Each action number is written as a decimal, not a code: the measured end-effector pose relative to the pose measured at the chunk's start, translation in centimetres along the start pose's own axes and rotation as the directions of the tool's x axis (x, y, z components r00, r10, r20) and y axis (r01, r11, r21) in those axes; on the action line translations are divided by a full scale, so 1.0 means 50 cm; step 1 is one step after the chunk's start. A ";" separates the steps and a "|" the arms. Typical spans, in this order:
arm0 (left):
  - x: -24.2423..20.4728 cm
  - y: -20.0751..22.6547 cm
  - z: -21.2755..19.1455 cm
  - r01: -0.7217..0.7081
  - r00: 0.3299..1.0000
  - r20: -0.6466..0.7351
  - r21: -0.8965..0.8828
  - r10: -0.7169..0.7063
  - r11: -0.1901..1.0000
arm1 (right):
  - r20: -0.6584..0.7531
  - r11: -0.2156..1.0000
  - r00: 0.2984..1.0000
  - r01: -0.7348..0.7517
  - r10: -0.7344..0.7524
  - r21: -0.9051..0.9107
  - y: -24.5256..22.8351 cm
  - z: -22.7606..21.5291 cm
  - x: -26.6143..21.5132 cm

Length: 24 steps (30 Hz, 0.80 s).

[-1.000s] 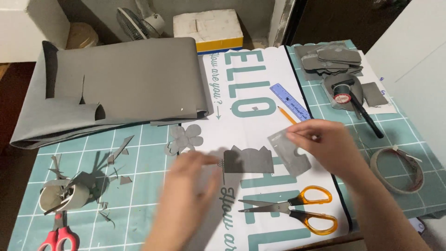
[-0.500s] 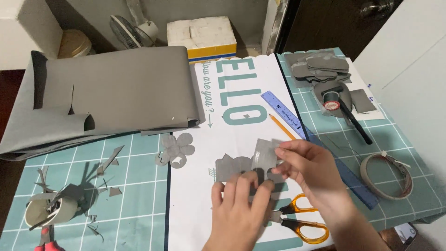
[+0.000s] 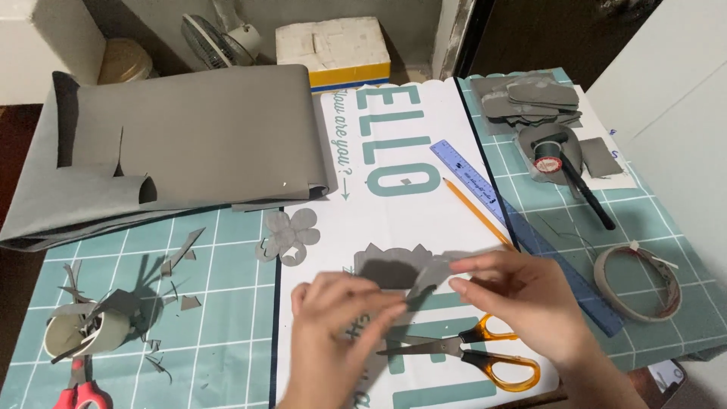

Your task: Cutting small strips of double-sided tape and applying them to a grey material cutout for assembly.

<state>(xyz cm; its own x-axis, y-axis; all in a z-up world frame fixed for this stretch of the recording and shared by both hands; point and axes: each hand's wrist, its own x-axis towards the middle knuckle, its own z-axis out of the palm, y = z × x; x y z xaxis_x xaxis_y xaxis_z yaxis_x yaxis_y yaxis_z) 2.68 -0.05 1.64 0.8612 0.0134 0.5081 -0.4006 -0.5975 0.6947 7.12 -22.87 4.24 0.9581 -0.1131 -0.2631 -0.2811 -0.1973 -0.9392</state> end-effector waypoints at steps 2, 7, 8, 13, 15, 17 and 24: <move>0.025 -0.007 -0.019 0.179 0.980 0.101 -0.097 -0.169 0.979 | 0.007 0.999 1.000 -0.029 0.029 -0.016 -0.004 -0.005 0.007; 0.071 -0.036 -0.049 0.483 0.861 0.300 -0.233 -0.410 0.844 | 0.144 0.943 0.971 0.223 -0.191 -0.248 0.018 -0.010 0.047; 0.077 -0.043 -0.049 0.484 0.861 0.300 -0.232 -0.412 0.844 | 0.146 0.943 0.971 0.222 -0.190 -0.247 0.017 -0.004 0.052; 0.109 -0.075 -0.035 0.678 0.724 0.315 -0.162 -0.613 0.717 | 0.063 0.905 0.991 -0.079 0.115 -0.418 -0.066 0.038 0.051; 0.116 -0.083 -0.028 0.700 0.700 0.316 -0.128 -0.640 0.703 | 0.102 0.903 0.993 -0.003 0.052 -0.430 -0.048 0.039 0.072; 0.119 -0.087 -0.019 0.722 0.674 0.319 -0.094 -0.666 0.686 | 0.139 0.895 0.990 0.069 -0.008 -0.440 -0.040 0.041 0.084; 0.097 -0.122 0.015 0.652 0.726 0.258 0.037 -0.638 0.757 | 0.071 0.863 0.989 -0.075 0.127 -0.500 -0.044 0.055 0.090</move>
<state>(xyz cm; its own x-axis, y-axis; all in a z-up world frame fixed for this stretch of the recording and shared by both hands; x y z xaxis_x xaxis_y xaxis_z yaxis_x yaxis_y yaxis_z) 9.55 3.05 -0.54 0.9611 0.1841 -0.2058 0.2702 -0.4728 0.8387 12.18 -20.26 4.50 0.9162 -0.0679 -0.3948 -0.3413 -0.6485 -0.6804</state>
